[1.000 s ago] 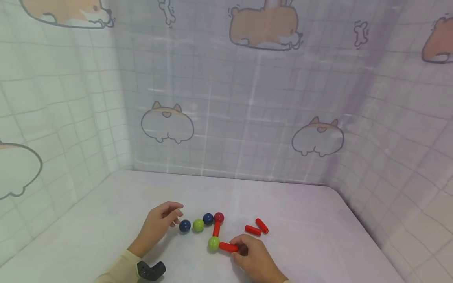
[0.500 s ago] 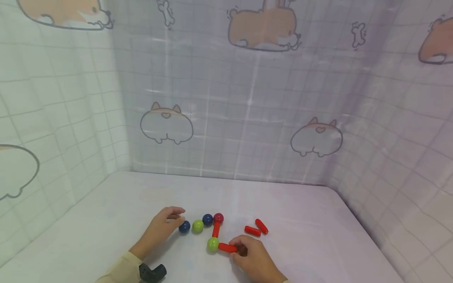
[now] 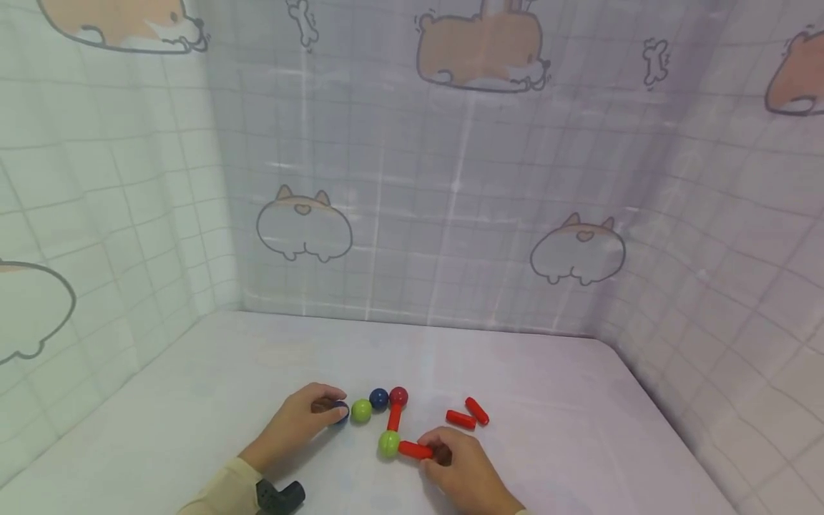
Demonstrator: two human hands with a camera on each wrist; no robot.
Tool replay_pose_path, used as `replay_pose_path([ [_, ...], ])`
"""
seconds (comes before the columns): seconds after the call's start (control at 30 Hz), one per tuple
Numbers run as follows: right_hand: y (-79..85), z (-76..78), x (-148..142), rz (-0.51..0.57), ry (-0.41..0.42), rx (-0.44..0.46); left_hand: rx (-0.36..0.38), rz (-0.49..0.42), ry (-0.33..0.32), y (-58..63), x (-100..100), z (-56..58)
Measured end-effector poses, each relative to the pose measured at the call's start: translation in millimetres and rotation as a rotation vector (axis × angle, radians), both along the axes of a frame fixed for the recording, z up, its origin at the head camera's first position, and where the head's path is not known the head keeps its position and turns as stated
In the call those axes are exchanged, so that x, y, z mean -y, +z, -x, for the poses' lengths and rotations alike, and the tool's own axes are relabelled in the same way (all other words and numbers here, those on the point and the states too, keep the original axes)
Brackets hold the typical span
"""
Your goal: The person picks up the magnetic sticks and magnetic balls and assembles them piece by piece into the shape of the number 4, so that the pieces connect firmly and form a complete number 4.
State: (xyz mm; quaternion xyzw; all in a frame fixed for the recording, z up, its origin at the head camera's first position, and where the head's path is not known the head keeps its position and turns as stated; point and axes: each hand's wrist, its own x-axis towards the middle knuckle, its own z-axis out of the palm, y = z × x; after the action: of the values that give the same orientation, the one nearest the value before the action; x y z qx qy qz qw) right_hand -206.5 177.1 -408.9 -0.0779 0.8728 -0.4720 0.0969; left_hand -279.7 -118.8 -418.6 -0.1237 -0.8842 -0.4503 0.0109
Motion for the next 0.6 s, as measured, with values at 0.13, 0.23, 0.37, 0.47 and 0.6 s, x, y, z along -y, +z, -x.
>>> replay_pose_path([
  [0.13, 0.6, 0.6, -1.0, 0.002, 0.013, -0.010, -0.032, 0.049, -0.031, 0.0, 1.1, 1.6],
  [0.23, 0.6, 0.8, -1.7, 0.009, 0.026, -0.018, -0.033, 0.060, -0.058, 1.8, 1.3, 1.1],
  [0.37, -0.4, 0.7, -1.8, 0.017, 0.031, -0.012, -0.025, 0.074, -0.097, 2.6, 1.4, -0.5],
  [0.47, -0.4, 1.1, -0.9, 0.020, 0.026, 0.000, -0.023, 0.095, -0.090, 1.6, 2.3, -0.9],
  [0.6, 0.7, 0.9, -1.4, 0.026, 0.013, 0.012, -0.036, 0.092, -0.032, -0.2, 0.5, 0.2],
])
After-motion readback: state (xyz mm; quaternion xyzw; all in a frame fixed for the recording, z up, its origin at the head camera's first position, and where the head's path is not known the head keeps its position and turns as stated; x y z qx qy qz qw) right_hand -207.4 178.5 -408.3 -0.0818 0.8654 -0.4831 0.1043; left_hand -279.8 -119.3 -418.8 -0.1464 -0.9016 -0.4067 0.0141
